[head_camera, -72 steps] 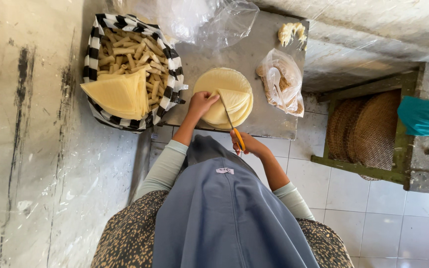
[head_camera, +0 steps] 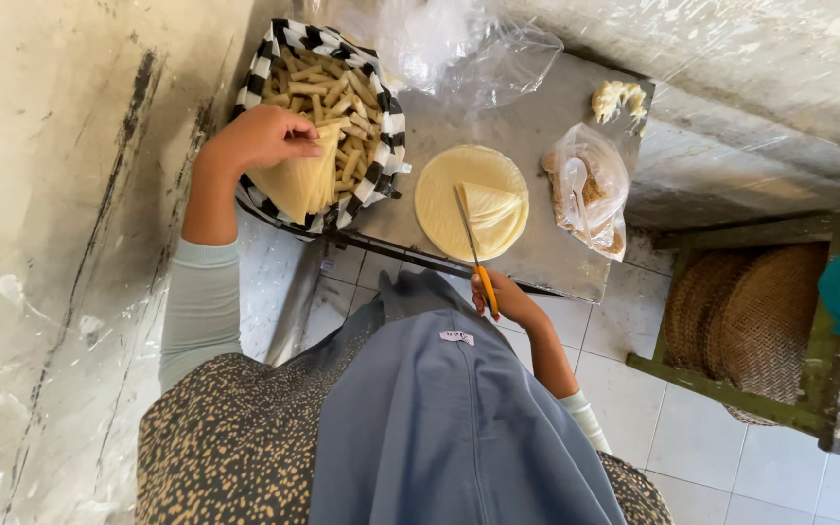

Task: The person uses scissors to cut circular sheets of dough into triangular segments and places them into a striped basket.

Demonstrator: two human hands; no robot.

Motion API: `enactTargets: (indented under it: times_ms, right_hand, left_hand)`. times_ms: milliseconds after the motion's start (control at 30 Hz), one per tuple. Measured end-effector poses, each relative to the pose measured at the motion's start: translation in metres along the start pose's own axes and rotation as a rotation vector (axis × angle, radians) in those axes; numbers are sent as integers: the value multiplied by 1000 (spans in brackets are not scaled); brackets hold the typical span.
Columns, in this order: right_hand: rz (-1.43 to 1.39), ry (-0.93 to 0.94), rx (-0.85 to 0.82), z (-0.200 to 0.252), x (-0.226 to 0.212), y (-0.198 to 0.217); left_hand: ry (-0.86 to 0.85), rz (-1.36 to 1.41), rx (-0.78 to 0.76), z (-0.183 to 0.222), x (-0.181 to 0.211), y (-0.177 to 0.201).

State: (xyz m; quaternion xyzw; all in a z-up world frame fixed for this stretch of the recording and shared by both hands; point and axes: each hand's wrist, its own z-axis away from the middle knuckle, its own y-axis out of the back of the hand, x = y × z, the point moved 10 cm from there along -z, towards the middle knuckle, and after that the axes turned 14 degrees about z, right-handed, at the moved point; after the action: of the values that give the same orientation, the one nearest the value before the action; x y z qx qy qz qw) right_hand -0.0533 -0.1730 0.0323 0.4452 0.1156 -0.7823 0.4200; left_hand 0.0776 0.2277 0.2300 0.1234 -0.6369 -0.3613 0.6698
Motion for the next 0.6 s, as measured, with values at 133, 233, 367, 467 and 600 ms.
enactTargets:
  times_ms: [133, 233, 367, 467, 600]
  right_hand:
    - [-56, -10, 30, 5, 9, -6]
    - [-94, -12, 63, 10, 16, -5]
    - [-71, -18, 126, 20, 21, 0]
    - [-99, -19, 155, 26, 25, 2]
    - [-174, -28, 293, 36, 33, 19]
  left_hand:
    - [-87, -21, 153, -5, -17, 13]
    - [-139, -7, 236, -3, -15, 22]
    - [-205, 17, 255, 2, 6, 27]
    - [-323, -67, 444, 18, 43, 43]
    - [-395, 195, 621, 29, 83, 26]
